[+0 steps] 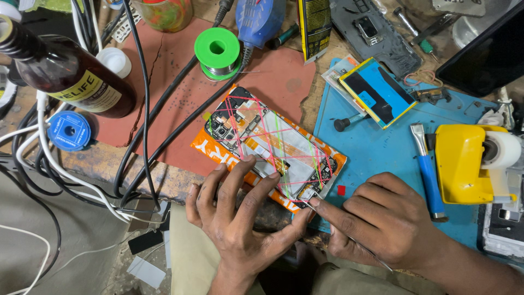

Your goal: The person uses tweezers to adjust small components on the exposed motherboard of a disassembled smartphone. They then place the battery back into the phone chassis and secure the device with multiple rubber bands.

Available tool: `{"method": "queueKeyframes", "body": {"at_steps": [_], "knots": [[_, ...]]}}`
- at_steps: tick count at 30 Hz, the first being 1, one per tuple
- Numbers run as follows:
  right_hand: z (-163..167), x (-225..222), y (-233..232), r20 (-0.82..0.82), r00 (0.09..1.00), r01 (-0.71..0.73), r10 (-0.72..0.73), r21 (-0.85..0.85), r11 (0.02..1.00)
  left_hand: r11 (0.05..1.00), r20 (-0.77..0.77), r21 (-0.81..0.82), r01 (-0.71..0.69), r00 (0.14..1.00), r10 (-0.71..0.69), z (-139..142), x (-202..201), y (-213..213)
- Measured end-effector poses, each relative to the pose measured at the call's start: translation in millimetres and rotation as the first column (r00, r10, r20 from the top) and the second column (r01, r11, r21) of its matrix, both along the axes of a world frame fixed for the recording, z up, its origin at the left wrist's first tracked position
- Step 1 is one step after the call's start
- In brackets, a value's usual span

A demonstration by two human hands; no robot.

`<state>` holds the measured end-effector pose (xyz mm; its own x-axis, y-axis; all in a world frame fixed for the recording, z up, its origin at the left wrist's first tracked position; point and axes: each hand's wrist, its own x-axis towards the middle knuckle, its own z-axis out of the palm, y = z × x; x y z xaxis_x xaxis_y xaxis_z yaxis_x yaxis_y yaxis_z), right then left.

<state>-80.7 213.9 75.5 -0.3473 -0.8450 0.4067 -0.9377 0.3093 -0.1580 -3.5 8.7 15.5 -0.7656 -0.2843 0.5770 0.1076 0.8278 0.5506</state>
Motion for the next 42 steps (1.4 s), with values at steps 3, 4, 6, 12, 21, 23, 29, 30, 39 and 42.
{"method": "queueKeyframes", "body": {"at_steps": [3,4,6,12,21,23,29,30,39,42], "knots": [[-0.3,0.1,-0.2,0.006,1.0,0.003,-0.003,-0.006,1.0,1.0,-0.006,0.005,-0.001,1.0,0.001,0.4,-0.1,0.6],[-0.4,0.1,-0.2,0.005,1.0,0.002,-0.002,-0.008,1.0,1.0,-0.003,0.005,0.0,1.0,0.0,0.7,0.0,0.6],[-0.6,0.0,-0.2,-0.002,1.0,-0.002,0.002,-0.012,1.0,1.0,-0.002,0.004,0.001,1.0,-0.001,1.2,-0.4,0.1],[-0.9,0.0,0.4,0.001,1.0,0.0,0.0,-0.004,1.0,1.0,-0.003,0.009,0.006,1.0,-0.006,2.0,-1.1,-0.2],[-1.3,0.0,1.1,0.006,1.0,-0.004,0.004,-0.003,1.0,1.0,-0.006,-0.002,-0.004,1.0,0.004,2.1,-1.3,0.6],[-1.4,0.0,1.1,0.001,1.0,-0.002,0.002,-0.003,1.0,1.0,-0.006,0.0,-0.006,1.0,0.006,1.9,-1.4,0.5],[-1.0,-0.4,0.8,-0.001,1.0,-0.008,0.008,0.0,1.0,1.0,-0.003,0.006,0.0,1.0,0.0,1.1,-1.6,0.2],[-1.0,-0.4,0.6,-0.001,1.0,-0.009,0.009,-0.001,1.0,1.0,-0.004,0.007,0.002,1.0,-0.002,1.1,-1.5,0.0],[-0.9,0.0,-0.9,-0.009,1.0,0.009,-0.009,-0.009,1.0,1.0,-0.002,-0.001,-0.004,1.0,0.004,1.1,-0.6,0.2],[-0.7,0.2,-0.7,-0.008,1.0,0.006,-0.006,-0.008,1.0,1.0,-0.004,0.006,0.001,1.0,-0.001,1.0,-0.7,0.4]]}}
